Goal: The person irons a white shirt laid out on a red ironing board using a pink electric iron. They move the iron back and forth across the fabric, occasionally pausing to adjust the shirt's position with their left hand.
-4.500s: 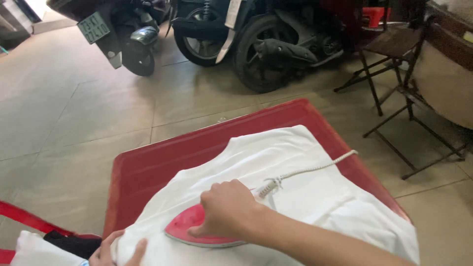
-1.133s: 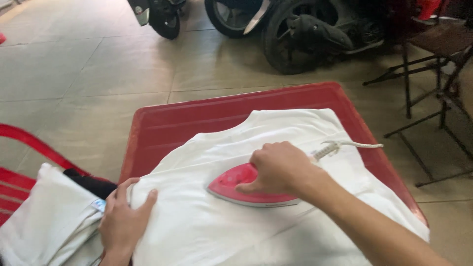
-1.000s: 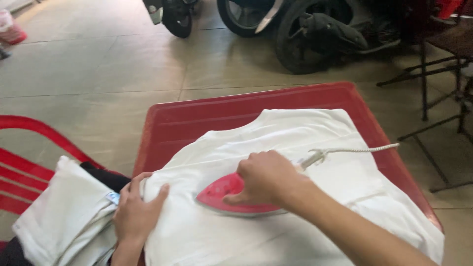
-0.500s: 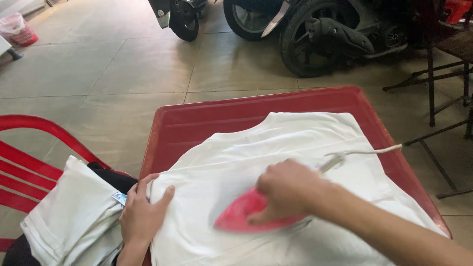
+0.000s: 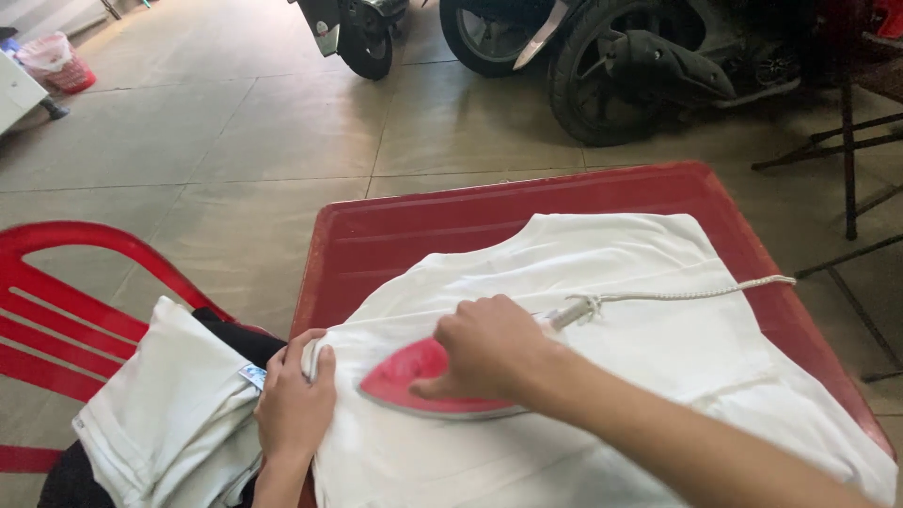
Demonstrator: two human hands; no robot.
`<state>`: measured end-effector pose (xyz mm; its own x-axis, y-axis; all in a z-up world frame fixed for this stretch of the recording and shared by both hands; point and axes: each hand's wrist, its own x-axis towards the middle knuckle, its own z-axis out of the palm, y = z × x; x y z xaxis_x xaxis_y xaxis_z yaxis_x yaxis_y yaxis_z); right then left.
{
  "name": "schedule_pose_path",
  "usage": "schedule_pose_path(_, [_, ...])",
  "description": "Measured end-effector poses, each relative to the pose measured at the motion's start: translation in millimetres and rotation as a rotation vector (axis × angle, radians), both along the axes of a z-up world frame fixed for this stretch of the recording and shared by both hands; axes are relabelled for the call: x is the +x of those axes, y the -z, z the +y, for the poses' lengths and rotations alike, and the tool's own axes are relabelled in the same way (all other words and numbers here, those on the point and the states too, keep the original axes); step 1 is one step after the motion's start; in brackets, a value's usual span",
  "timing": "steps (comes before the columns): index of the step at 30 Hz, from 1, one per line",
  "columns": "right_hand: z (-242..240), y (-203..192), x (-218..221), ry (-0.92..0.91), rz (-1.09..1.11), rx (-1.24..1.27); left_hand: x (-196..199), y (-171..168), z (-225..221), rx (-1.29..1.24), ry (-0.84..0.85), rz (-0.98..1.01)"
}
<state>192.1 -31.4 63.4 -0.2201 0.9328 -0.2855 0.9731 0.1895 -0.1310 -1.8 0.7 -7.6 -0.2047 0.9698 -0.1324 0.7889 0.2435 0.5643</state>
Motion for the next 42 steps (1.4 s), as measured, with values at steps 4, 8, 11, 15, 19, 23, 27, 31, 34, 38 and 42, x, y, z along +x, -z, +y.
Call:
schedule_pose_path(4, [-11.5,-10.3,31.3,-0.099,-0.055,-0.075,1.1,-4.3,-1.5,-0.035,-0.005,-0.004])
schedule_pose_path(8, [-12.4,-30.4,72.7,0.326,-0.132,-0.163,1.4,-4.5,-2.6,-0.028,0.001,0.011])
schedule_pose_path(11, [-12.9,-32.2,110.5,0.558,-0.151,-0.114,0.3,-2.7,-1.2,-0.022,0.001,0.002])
schedule_pose_path(15, [-15.9,-37.7,141.8,0.72,-0.158,-0.129,0.7,-2.5,-2.5,-0.007,-0.001,-0.002])
schedule_pose_path(19, [-20.0,-29.1,152.2,0.632,-0.162,-0.079,-0.2,4.9,-2.3,0.017,-0.005,0.017])
schedule_pose_path(23, [-22.7,-37.7,136.8,0.67,-0.17,-0.122,1.6,2.7,-1.9,0.021,-0.017,0.034])
schedule_pose_path(27, [-18.6,-20.8,126.9,0.645,-0.085,-0.074,0.6,6.5,-1.0,0.033,-0.014,0.055])
schedule_pose_path(31, [-21.9,-27.9,90.3,0.548,-0.015,-0.087,0.9,7.2,-1.6,0.025,-0.014,0.057])
schedule_pose_path(34, [-26.3,-23.2,71.9,0.418,-0.016,-0.119,0.2,12.9,0.6,0.071,-0.005,0.054])
schedule_pose_path(38, [-41.4,-23.5,73.0,0.067,-0.052,-0.133,3.4,9.2,1.4,0.012,-0.051,0.059])
schedule_pose_path(42, [-47.2,-16.3,101.1,0.047,-0.156,-0.174,1.7,9.7,1.9,0.015,-0.049,0.064])
